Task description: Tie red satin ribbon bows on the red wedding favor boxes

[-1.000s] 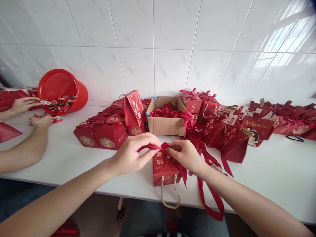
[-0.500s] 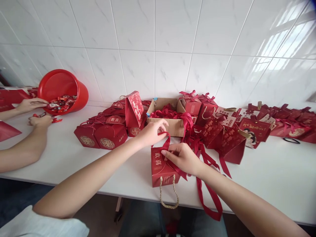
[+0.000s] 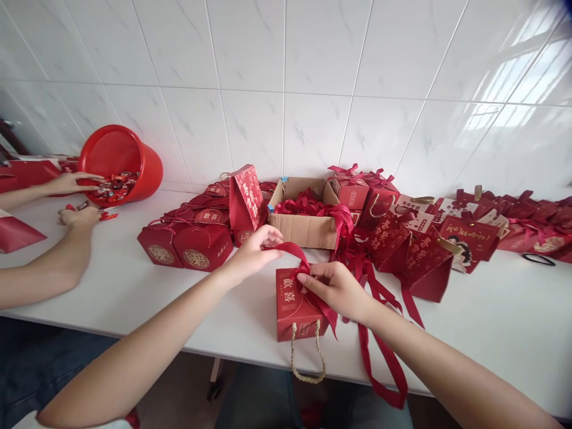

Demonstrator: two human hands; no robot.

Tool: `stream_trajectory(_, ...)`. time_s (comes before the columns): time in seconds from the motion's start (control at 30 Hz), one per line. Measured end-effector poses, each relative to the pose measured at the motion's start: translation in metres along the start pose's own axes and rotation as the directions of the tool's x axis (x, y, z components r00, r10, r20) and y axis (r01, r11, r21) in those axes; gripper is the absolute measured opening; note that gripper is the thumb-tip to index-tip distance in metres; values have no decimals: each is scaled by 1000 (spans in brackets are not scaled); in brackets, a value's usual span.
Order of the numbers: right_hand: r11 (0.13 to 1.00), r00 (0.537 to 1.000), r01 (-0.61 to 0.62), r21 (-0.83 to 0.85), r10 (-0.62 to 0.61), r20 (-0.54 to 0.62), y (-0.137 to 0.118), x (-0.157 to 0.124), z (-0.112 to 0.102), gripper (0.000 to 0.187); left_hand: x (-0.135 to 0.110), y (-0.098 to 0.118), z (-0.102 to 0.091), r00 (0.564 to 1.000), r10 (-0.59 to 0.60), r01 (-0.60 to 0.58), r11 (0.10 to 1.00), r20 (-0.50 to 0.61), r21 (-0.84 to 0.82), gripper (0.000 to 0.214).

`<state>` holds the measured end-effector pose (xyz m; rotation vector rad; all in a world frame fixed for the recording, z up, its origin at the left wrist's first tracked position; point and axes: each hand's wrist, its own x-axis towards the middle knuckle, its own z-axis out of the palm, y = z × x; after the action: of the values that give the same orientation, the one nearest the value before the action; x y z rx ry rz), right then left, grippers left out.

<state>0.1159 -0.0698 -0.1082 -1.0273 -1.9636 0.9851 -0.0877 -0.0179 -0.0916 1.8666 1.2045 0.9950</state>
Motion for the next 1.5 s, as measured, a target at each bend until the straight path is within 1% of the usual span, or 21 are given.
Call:
stream_trajectory(0.03, 999, 1000, -23, 26, 23, 5, 0, 0, 0, 37, 3, -2, -2, 999, -47, 48, 998, 18, -31, 33)
stream_trajectory(0.07, 997, 999, -49, 52, 48, 10, -1, 0, -1, 38, 4, -3, -4, 998, -58, 58, 998, 3, -26, 39)
stream_trajectory(0.1, 994, 997, -76, 76, 75, 14, -2, 0, -1, 38, 4, -3, -4, 999, -25, 26, 1000, -46, 13, 38)
stream_trajectory(0.17, 988, 994, -112, 105, 110, 22, -3, 0, -2, 40, -2, 0, -2, 977, 151, -127, 979, -150, 156, 20)
stream_trajectory(0.2, 987, 993, -115, 110, 113, 23, -4, 0, -2, 41, -7, 3, 0, 957, 250, -213, 950, -149, 228, 10)
stream_trajectory(0.23, 988, 994, -108, 108, 106, 24, -5, 0, -3, 41, -12, 7, 3, 940, 324, -286, 917, -103, 278, 7)
stream_trajectory(0.27, 990, 996, -94, 101, 92, 20, -5, 0, -3, 42, -17, 11, 7, 929, 369, -341, 888, -35, 308, 11)
stream_trajectory(0.33, 995, 998, -59, 76, 59, 2, -5, 0, -2, 44, -26, 17, 14, 909, 408, -412, 857, 81, 309, 13)
stream_trajectory(0.37, 997, 999, -46, 65, 47, -12, -5, 0, -1, 45, -28, 18, 17, 902, 419, -431, 857, 104, 283, 13)
stream_trajectory(0.47, 998, 997, -21, 59, 25, -76, 0, -1, 4, 43, -32, 17, 24, 913, 404, -408, 900, 55, 154, 8)
stream_trajectory(0.57, 983, 990, -23, 180, 47, -131, 5, -2, 7, 28, -35, 12, 26, 945, 327, -328, 943, 23, 65, 7)
stream_trajectory(0.67, 953, 985, -17, 303, 69, -160, 7, -3, 9, 24, -39, 11, 24, 962, 264, -267, 963, 65, 43, 9)
stream_trajectory(0.73, 951, 984, -5, 311, 59, -166, 6, -3, 9, 25, -42, 12, 22, 965, 243, -248, 967, 96, 51, 10)
stream_trajectory(0.83, 965, 984, 12, 264, 35, -174, 4, -3, 10, 21, -45, 13, 22, 961, 251, -260, 964, 120, 62, 7)
stream_trajectory(0.93, 985, 976, 4, 174, 35, -216, 2, -5, 12, 16, -45, 12, 22, 953, 285, -293, 953, 105, 81, 7)
stream_trajectory(1.03, 1000, 958, -19, -13, 15, -285, -3, -8, 12, 17, -43, 9, 23, 941, 333, -338, 930, 60, 141, 5)
stream_trajectory(1.13, 980, 948, 39, -196, -98, -303, -11, -13, 10, 19, -42, 8, 24, 917, 397, -393, 894, 25, 213, 7)
stream_trajectory(1.2, 969, 953, 75, -235, -139, -268, -14, -16, 8, 20, -42, 9, 24, 901, 435, -421, 869, 6, 260, 8)
stream_trajectory(1.33, 946, 963, 73, -316, -149, -224, -10, -20, 7, 22, -42, 10, 26, 880, 475, -445, 834, -14, 327, 11)
stream_trajectory(1.43, 909, 943, 115, -400, -227, -245, -4, -22, 7, 22, -42, 9, 27, 875, 483, -448, 828, -22, 338, 11)
stream_trajectory(1.5, 906, 927, 128, -403, -254, -276, -1, -21, 7, 20, -41, 8, 28, 860, 509, -465, 808, -32, 362, 13)
